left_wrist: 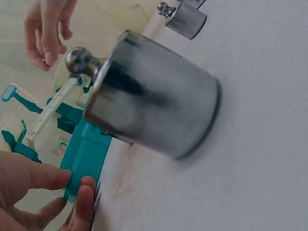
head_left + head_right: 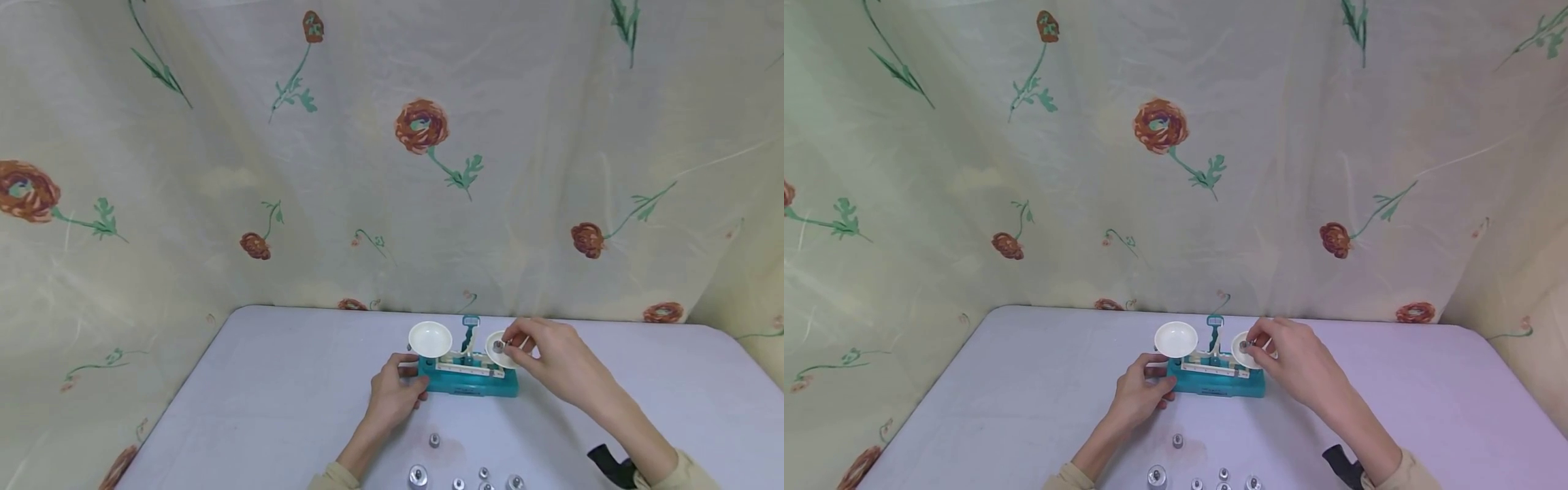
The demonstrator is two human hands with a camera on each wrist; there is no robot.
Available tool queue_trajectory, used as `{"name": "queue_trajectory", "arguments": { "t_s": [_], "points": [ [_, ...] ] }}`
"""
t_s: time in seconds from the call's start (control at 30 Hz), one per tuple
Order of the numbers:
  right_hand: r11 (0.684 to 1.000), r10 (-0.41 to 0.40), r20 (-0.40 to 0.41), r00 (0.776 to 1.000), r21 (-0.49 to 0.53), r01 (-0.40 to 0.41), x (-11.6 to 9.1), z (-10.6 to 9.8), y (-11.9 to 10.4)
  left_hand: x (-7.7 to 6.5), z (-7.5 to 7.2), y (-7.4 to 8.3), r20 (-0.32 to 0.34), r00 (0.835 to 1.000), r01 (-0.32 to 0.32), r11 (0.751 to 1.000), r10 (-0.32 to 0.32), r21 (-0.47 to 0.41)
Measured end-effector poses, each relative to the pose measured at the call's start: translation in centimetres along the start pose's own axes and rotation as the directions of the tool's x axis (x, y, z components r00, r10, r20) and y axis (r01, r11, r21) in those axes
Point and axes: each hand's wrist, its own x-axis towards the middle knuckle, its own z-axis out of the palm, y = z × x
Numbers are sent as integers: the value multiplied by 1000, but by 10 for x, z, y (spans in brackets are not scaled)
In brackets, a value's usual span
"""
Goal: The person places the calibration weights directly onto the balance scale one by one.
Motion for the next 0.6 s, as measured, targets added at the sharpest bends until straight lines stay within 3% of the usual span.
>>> {"name": "queue_trajectory", "arguments": {
  "t_s": [0.6],
  "points": [
    [999, 41, 56, 998, 0, -41, 6, 8, 1, 2, 0, -1, -4, 1000, -3, 1000, 3, 9]
  ]
}}
